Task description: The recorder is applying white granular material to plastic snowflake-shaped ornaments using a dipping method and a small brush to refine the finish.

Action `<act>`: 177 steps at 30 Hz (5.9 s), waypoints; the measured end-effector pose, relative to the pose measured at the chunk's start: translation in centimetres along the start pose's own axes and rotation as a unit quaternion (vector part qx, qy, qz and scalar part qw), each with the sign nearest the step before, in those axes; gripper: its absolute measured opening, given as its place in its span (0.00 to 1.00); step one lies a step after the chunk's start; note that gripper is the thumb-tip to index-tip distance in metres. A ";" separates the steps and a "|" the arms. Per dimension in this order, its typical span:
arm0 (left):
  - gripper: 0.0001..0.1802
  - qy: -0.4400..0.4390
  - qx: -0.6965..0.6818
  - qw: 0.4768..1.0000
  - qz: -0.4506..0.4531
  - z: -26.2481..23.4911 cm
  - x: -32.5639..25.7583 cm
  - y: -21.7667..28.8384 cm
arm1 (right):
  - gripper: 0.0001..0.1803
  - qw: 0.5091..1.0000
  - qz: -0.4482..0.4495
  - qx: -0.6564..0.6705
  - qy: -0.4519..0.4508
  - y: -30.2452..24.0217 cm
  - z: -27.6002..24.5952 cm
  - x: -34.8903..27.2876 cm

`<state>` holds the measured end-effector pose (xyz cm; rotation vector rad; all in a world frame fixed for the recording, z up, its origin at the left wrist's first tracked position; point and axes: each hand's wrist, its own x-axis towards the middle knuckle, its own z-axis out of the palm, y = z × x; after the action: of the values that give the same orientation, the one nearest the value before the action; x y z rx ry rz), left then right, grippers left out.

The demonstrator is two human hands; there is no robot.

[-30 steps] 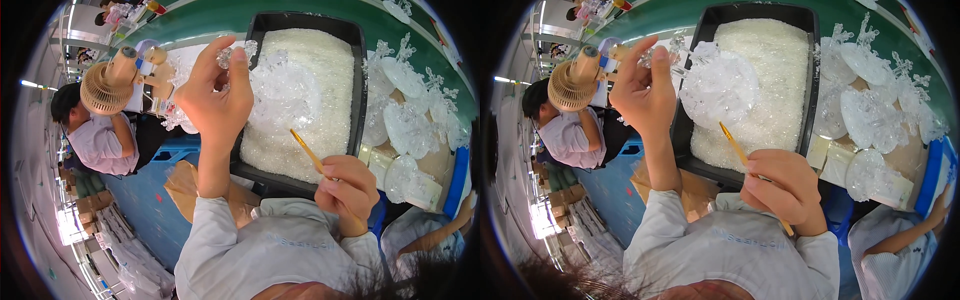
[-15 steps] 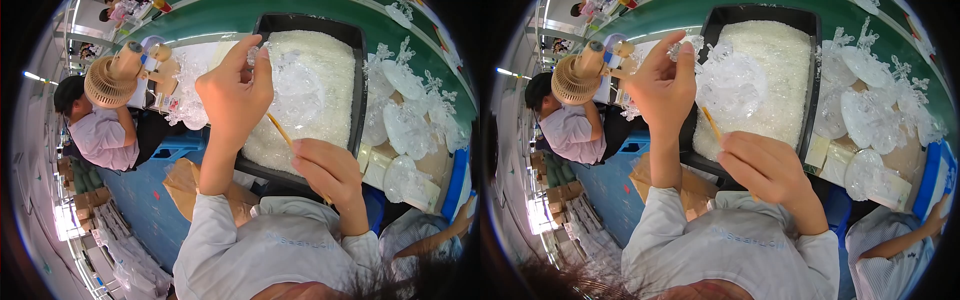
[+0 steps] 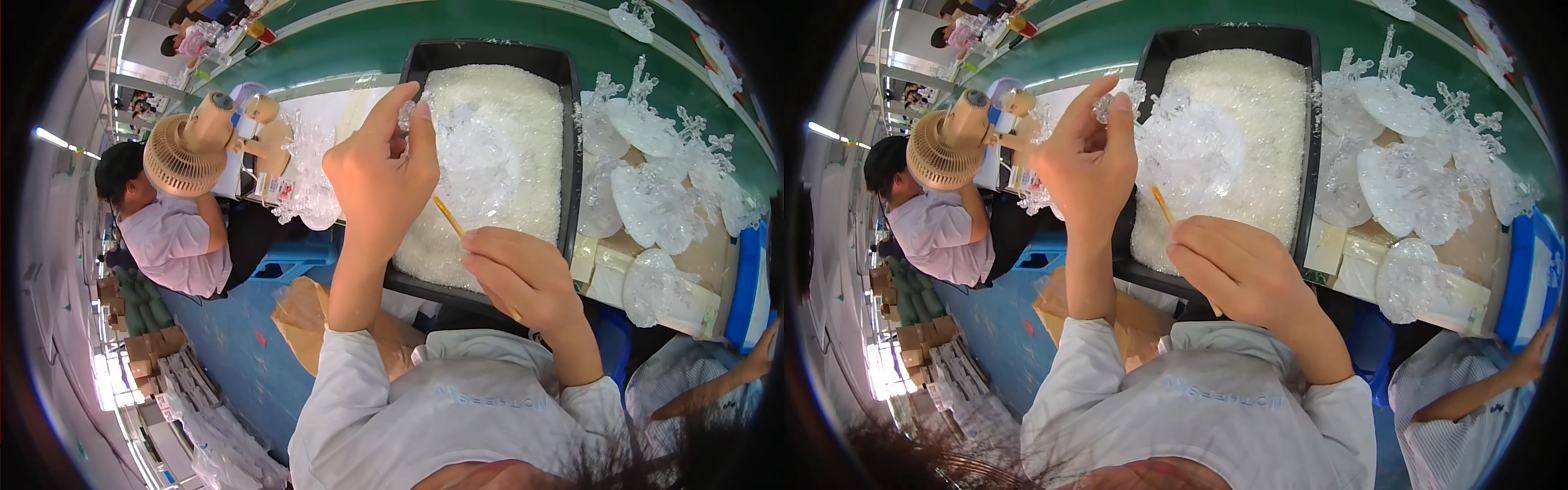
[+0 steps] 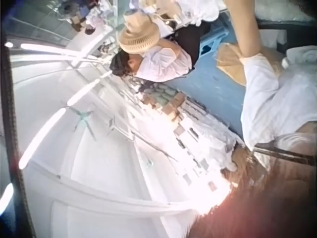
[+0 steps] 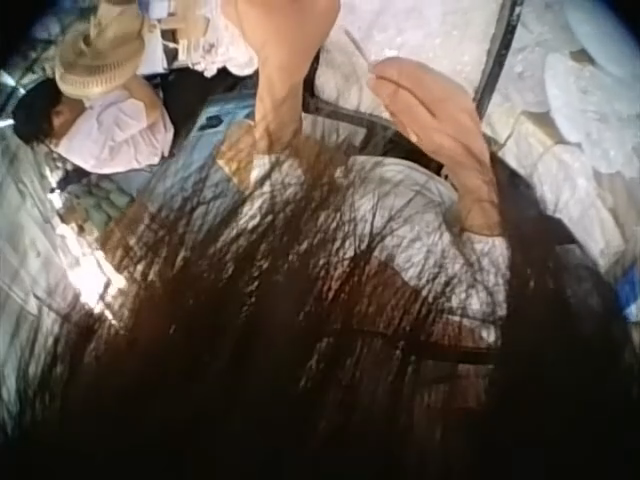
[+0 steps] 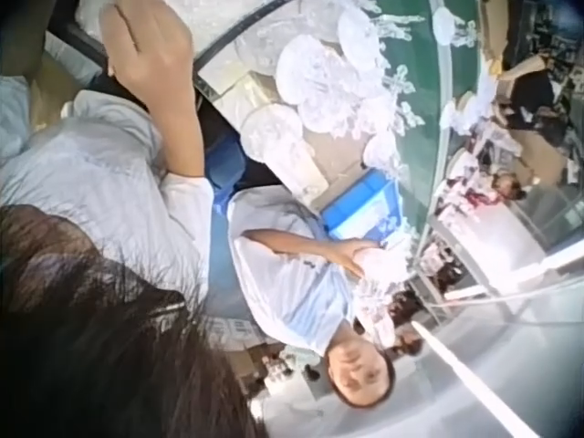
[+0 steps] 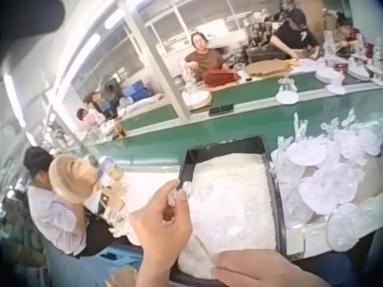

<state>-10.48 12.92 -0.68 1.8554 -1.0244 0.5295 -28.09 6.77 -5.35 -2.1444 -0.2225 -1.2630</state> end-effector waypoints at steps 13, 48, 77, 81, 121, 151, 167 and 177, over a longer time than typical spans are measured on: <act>0.12 0.008 0.146 0.972 0.183 4.5 15.6 -1.5 | 0.11 0.982 -0.121 0.014 0.142 -0.3 -1.7 -1.8; 0.18 -0.323 0.418 0.845 -0.083 -4.4 13.5 -25.4 | 0.10 0.977 -0.026 -0.014 0.210 0.0 -0.2 -1.4; 0.08 -0.083 -0.122 0.981 0.122 -2.3 -2.1 -2.6 | 0.07 0.979 0.046 0.007 0.196 0.5 -1.3 -2.6; 0.08 -0.116 -0.070 0.983 0.128 -2.3 -2.2 -2.3 | 0.06 0.978 0.028 0.034 0.202 0.9 -1.4 -2.9; 0.18 -0.472 0.038 0.825 0.309 -9.9 3.7 0.7 | 0.08 0.979 0.069 0.053 0.186 0.5 -1.2 -1.8; 0.12 -0.107 -0.035 0.957 0.266 -4.0 0.2 0.1 | 0.12 0.947 -0.066 0.116 0.291 1.0 -0.6 -3.8; 0.22 -0.045 -0.098 0.923 0.370 -3.3 1.3 0.2 | 0.08 0.979 0.013 0.076 0.186 0.5 -1.2 -3.2; 0.12 -0.130 -0.082 0.912 0.381 -4.1 1.5 1.1 | 0.10 0.987 0.060 0.065 0.134 0.3 -1.3 -2.5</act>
<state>-10.28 15.66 2.91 1.3477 -1.9330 0.6215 -30.16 6.19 -7.11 -1.8271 -0.0596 -1.4080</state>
